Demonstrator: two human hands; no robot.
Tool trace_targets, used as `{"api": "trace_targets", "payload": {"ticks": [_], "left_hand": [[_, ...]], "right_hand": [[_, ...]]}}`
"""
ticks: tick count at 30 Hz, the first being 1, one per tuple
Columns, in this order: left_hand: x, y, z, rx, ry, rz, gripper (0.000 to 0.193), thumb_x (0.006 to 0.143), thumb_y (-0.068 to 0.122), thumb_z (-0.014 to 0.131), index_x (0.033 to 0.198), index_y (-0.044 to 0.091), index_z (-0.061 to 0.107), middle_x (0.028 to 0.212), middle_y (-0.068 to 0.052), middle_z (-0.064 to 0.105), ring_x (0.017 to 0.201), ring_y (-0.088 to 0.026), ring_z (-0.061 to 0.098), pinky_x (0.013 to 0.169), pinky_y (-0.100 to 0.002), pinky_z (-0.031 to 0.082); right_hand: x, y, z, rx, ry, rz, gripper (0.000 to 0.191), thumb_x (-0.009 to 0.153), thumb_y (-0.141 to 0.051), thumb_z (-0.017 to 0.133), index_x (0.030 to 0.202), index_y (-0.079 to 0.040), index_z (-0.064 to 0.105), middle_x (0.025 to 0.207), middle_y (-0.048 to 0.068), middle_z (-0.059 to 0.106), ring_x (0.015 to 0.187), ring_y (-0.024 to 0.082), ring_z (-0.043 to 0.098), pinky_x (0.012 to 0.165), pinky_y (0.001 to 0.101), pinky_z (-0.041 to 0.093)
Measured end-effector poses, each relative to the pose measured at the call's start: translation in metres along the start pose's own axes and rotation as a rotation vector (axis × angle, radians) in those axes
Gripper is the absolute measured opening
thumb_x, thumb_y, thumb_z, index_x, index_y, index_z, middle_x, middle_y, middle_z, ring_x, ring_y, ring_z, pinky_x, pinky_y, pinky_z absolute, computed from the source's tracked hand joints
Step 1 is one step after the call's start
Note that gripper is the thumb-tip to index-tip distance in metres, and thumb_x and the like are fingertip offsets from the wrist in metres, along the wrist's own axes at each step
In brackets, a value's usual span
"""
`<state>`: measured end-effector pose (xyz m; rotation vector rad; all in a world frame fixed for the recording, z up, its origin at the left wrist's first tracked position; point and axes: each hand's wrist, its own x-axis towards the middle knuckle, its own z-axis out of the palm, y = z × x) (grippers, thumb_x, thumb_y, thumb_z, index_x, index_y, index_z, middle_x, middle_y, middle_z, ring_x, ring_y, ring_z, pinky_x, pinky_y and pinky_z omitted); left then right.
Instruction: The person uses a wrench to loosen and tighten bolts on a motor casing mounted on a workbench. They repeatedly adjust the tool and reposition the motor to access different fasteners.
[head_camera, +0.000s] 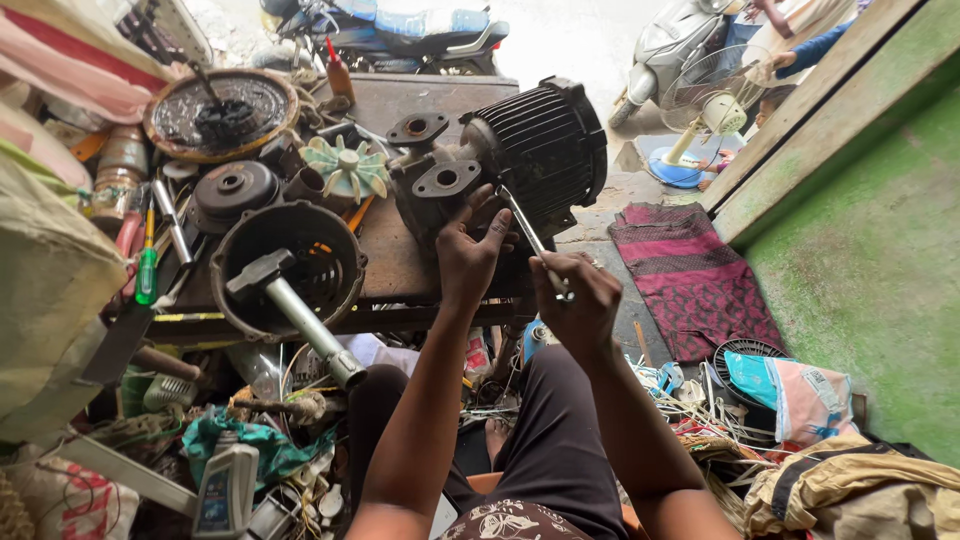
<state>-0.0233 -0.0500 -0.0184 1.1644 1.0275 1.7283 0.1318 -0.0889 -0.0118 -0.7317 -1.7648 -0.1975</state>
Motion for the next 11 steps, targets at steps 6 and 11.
{"api": "trace_targets", "payload": {"ticks": [6, 11], "left_hand": [[0.003, 0.007, -0.013, -0.021, -0.149, 0.101, 0.050, 0.099, 0.009, 0.065, 0.146, 0.001, 0.051, 0.139, -0.013, 0.065, 0.090, -0.017, 0.077, 0.070, -0.027, 0.064], [-0.019, 0.021, -0.035, 0.100, -0.260, 0.072, 0.049, 0.102, 0.009, 0.065, 0.149, 0.006, 0.053, 0.144, -0.014, 0.065, 0.098, -0.017, 0.079, 0.078, -0.027, 0.067]], "right_hand": [[-0.001, 0.008, 0.000, 0.195, 0.069, 0.142, 0.013, 0.096, -0.004, 0.080, 0.096, -0.003, 0.067, 0.081, 0.007, 0.073, 0.071, 0.013, 0.073, 0.061, 0.0259, 0.054], [-0.005, 0.006, 0.005, 0.430, 0.151, 0.287, 0.007, 0.104, -0.001, 0.072, 0.105, -0.001, 0.065, 0.085, 0.012, 0.073, 0.072, 0.016, 0.070, 0.064, 0.0268, 0.056]]}}
